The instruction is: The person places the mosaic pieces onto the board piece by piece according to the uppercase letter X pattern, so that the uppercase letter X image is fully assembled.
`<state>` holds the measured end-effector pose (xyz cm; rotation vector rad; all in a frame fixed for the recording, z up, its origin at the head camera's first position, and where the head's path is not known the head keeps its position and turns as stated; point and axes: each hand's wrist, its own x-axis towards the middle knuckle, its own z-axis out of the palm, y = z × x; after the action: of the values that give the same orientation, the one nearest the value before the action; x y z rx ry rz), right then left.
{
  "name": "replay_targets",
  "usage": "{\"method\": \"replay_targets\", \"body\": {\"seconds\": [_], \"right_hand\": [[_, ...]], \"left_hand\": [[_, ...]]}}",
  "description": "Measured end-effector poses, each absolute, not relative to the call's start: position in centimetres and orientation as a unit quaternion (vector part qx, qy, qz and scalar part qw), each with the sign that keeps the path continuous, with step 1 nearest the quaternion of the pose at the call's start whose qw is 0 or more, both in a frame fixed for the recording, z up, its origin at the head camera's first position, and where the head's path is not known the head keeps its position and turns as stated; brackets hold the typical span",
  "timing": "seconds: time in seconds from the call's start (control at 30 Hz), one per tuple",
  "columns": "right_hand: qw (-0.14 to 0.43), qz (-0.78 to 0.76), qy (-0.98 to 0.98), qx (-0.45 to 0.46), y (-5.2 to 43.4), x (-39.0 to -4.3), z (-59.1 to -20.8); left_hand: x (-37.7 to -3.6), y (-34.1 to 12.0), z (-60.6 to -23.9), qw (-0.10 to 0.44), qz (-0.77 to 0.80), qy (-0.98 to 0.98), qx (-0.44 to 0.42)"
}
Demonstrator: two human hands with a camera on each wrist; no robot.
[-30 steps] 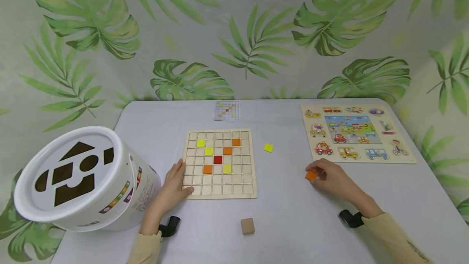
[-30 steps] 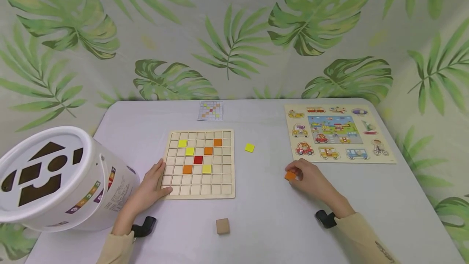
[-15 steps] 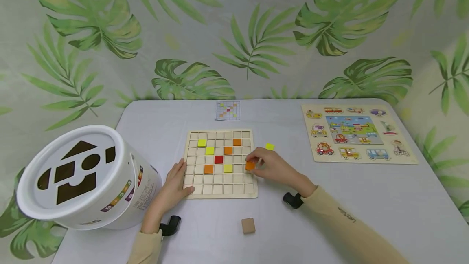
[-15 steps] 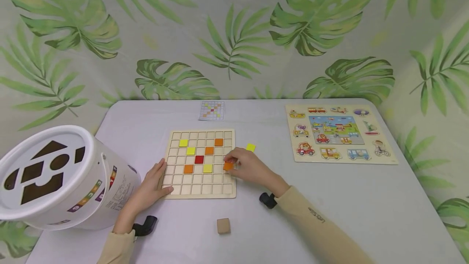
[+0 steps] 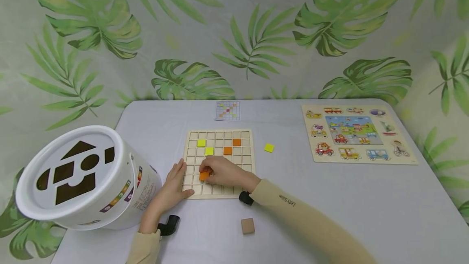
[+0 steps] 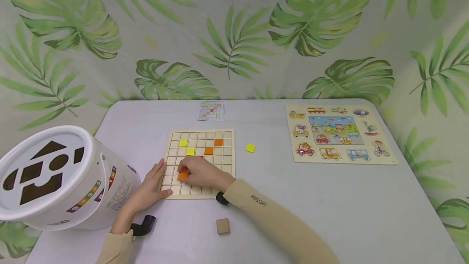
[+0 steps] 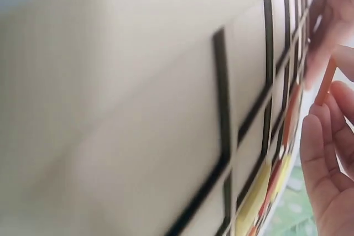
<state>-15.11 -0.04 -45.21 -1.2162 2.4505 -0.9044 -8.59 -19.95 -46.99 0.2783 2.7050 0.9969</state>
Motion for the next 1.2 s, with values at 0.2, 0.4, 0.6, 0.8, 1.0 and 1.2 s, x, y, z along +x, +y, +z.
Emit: {"method": "replay_targets", "body": {"seconds": [0.2, 0.4, 0.6, 0.8, 1.0, 1.2], "right_hand": [[0.129, -0.268, 0.852, -0.431, -1.7, -15.1, -45.4], [0.128, -0.247, 0.856, -0.435, -2.4, -15.0, -45.5], [0.141, -0.272, 0.851, -0.427, -2.3, -15.0, -45.3], [0.141, -0.338, 0.846, -0.387, 1.0, -15.7, -44.2], [0.106, -0.394, 0.857, -0.314, 8.1, -17.6, -44.7], [0.056, -0.387, 0.887, -0.243, 14.8, -18.9, -45.9]], "left_hand": [[-8.5, -19.9, -46.8, 0.122, 0.340, 0.927, 0.103], [-8.5, -20.0, -46.8, 0.123, 0.339, 0.927, 0.102], [-8.5, -20.0, -46.8, 0.128, 0.336, 0.928, 0.102], [-8.5, -19.9, -46.9, 0.121, 0.348, 0.925, 0.093], [-8.3, -19.7, -47.1, 0.122, 0.363, 0.920, 0.080], [-8.4, -19.7, -47.1, 0.121, 0.363, 0.920, 0.081]]}}
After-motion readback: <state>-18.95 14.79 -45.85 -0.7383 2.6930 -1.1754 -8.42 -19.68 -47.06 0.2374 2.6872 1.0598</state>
